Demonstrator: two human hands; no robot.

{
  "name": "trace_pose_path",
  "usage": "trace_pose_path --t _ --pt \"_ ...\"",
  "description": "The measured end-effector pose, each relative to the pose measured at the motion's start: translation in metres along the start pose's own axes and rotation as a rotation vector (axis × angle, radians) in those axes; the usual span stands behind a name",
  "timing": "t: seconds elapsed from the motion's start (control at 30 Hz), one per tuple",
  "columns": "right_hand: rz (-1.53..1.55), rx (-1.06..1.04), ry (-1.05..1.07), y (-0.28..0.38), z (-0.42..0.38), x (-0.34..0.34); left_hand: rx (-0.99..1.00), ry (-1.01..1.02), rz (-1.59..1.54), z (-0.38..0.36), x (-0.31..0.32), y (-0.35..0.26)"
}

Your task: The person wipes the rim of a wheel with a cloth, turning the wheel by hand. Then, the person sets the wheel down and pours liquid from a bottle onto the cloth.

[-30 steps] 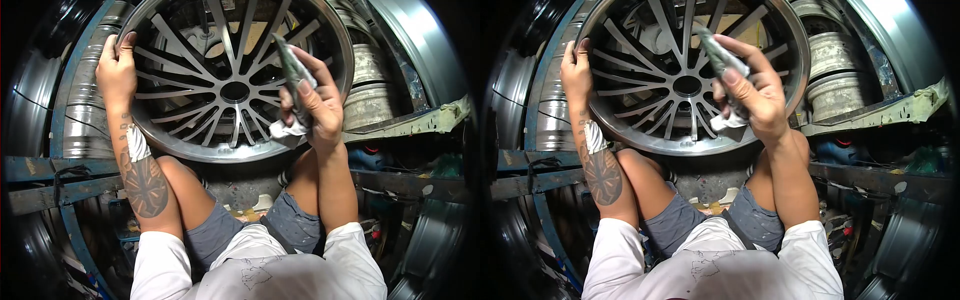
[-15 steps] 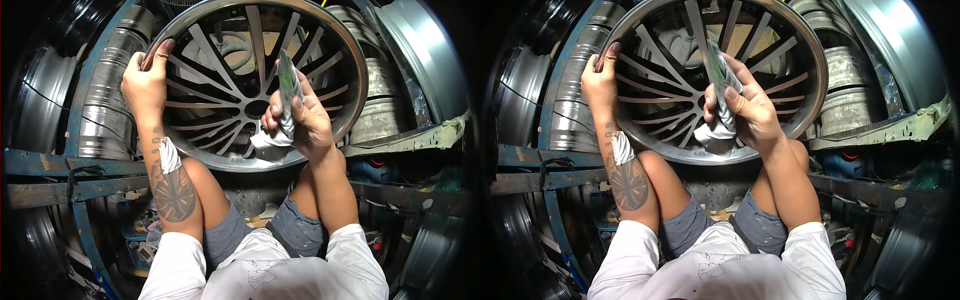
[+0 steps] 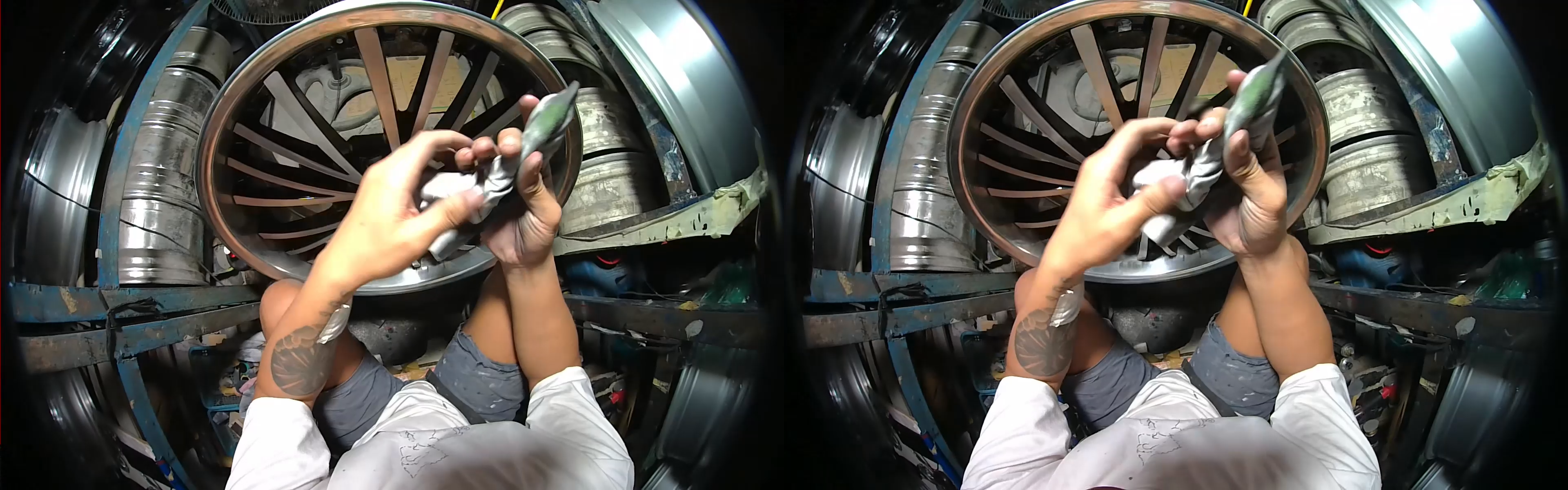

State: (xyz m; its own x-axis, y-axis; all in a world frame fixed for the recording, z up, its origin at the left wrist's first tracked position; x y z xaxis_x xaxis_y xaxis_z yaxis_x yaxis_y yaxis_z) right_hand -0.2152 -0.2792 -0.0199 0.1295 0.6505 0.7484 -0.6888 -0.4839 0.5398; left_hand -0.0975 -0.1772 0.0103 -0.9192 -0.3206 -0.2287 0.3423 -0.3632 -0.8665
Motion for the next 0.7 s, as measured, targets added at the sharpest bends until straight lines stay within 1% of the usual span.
trace_pose_path --t 0.07,0.1,0.13,0.17,0.2,0.27,0.3,0.37,0.4,0.43,0.47,0.5,0.53,0.57,0.6,0.63,0.7 --pt "-0.013 -0.044 -0.040 0.006 -0.001 -0.007 -0.120 -0.004 -0.161 -0.003 0.013 0.001" --pt "-0.029 -0.081 -0.063 0.009 -0.001 -0.008 -0.192 0.019 -0.164 -0.003 0.014 0.005" --pt "-0.045 -0.117 -0.086 0.010 -0.001 -0.007 -0.253 -0.078 -0.365 -0.006 0.021 0.015" --pt "-0.048 -0.159 -0.161 0.012 -0.002 -0.006 -0.338 -0.061 -0.480 -0.008 0.023 0.019" --pt "-0.122 -0.175 -0.134 0.015 -0.001 -0.006 -0.423 -0.045 -0.595 -0.009 0.025 0.021" --pt "-0.268 -0.196 -0.074 0.019 0.000 -0.007 -0.463 -0.053 -0.736 -0.012 0.030 0.026" --pt "-0.359 -0.225 -0.117 0.018 0.000 -0.002 -0.486 -0.057 -0.824 -0.013 0.032 0.029" --pt "-0.521 -0.246 -0.065 0.015 0.001 0.004 -0.550 -0.076 -1.050 -0.018 0.036 0.035" --pt "-0.590 -0.247 -0.032 0.014 0.002 0.003 -0.558 -0.061 -1.052 -0.018 0.037 0.034" --pt "-0.649 -0.260 -0.050 0.014 0.002 0.003 -0.566 -0.043 -1.054 -0.017 0.039 0.031" --pt "-0.638 -0.231 -0.115 0.015 0.002 0.001 -0.574 -0.026 -1.056 -0.017 0.039 0.030" --pt "-0.626 -0.203 -0.179 0.017 0.003 0.001 -0.561 0.076 -0.938 -0.017 0.037 0.030" --pt "-0.612 -0.174 -0.241 0.020 0.004 0.003 -0.419 0.062 -0.841 -0.013 0.039 0.021" --pt "-0.667 -0.140 -0.331 0.023 0.005 0.005 -0.394 0.060 -0.776 -0.013 0.043 0.019" --pt "-0.668 -0.113 -0.359 0.024 0.006 0.002 -0.370 0.056 -0.707 -0.015 0.045 0.020" --pt "-0.642 -0.098 -0.385 0.025 0.005 0.002 -0.310 0.045 -0.361 -0.017 0.046 0.024" --pt "-0.608 -0.070 -0.450 0.021 0.000 0.007 -0.066 -0.068 0.018 -0.016 0.043 0.015"
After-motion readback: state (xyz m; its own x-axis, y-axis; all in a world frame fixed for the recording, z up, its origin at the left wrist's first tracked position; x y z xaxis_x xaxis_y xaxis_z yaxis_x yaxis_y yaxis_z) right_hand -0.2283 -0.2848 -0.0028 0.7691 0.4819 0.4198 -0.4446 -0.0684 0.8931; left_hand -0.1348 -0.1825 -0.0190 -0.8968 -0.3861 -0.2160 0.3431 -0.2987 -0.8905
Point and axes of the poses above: each hand's wrist, its own z-axis towards the middle knuckle, its own x-axis out of the palm, y = z × x, the point moved 4 cm from there along z, towards the middle knuckle, and after that the axes turned 6 degrees about x, right-handed, at the moved point
